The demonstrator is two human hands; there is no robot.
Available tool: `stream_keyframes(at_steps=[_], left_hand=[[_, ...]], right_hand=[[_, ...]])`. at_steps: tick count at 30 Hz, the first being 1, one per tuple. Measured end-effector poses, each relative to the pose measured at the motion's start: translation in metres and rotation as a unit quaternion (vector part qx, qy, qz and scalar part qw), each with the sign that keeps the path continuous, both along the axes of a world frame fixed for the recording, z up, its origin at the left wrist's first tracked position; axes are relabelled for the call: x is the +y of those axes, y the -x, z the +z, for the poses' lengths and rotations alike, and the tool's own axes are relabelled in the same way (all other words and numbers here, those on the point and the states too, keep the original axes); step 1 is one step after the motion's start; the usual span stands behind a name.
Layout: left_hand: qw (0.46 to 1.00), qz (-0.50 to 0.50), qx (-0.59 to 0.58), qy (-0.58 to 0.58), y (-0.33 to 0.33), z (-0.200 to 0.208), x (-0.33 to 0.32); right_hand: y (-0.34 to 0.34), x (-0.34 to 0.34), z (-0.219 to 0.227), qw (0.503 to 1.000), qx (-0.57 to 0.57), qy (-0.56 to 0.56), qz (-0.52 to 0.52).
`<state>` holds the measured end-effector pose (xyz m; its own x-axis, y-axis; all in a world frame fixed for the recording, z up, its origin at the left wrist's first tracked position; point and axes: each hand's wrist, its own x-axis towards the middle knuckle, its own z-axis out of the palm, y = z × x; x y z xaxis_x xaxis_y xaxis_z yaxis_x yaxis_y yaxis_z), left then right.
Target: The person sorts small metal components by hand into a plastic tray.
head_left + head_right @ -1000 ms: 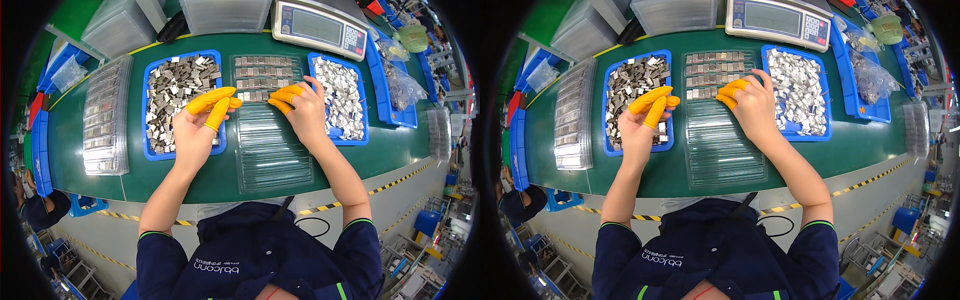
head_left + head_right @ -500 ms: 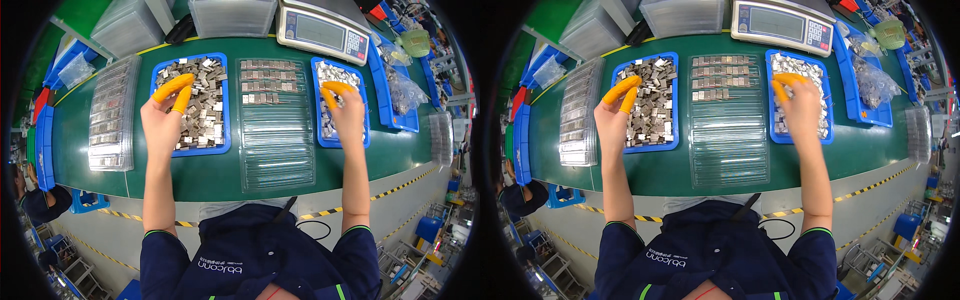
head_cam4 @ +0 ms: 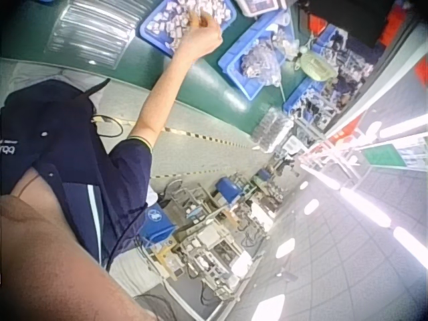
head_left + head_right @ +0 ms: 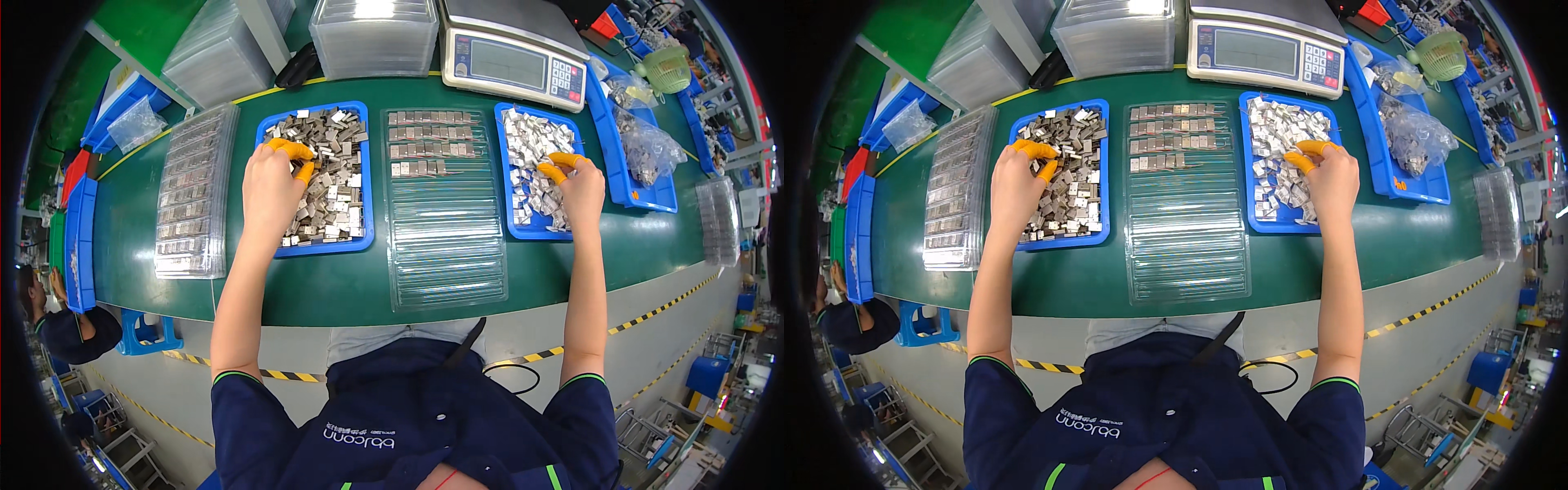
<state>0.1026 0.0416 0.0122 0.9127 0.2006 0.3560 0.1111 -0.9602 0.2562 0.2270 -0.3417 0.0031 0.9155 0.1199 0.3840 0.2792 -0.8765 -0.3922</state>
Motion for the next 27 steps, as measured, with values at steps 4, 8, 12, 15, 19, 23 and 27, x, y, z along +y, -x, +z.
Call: stream_keyframes(at_steps=[4, 8, 12, 15, 19, 23, 27], left_hand=[[0.995, 0.023, 0.005, 0.1, -0.007, -0.008, 0.001], [0.99, 0.007, -0.054, 0.131, -0.003, 0.0, -0.004], [0.954, 0.033, -0.13, 0.267, 0.003, 0.003, -0.009], [0.878, -0.013, -0.12, 0.463, 0.004, 0.009, -0.026], [0.868, -0.04, -0.087, 0.486, 0.006, 0.011, -0.044], [0.806, -0.076, -0.049, 0.584, 0.003, 0.016, -0.065], [0.709, -0.053, 0.033, 0.702, 0.001, 0.013, -0.086]], right_hand=[[0.002, -0.005, 0.005, 1.0, 0.016, -0.016, -0.017], [0.002, -0.01, 0.006, 0.994, 0.054, -0.094, -0.02], [0.003, -0.01, 0.008, 0.995, 0.006, -0.097, -0.019], [0.002, -0.013, 0.004, 0.959, 0.026, -0.28, 0.015], [-0.001, -0.015, 0.002, 0.971, 0.006, -0.24, 0.0], [-0.009, -0.02, -0.004, 0.938, 0.03, -0.345, 0.03], [-0.003, 0.005, 0.008, 0.914, 0.056, -0.399, 0.051]])
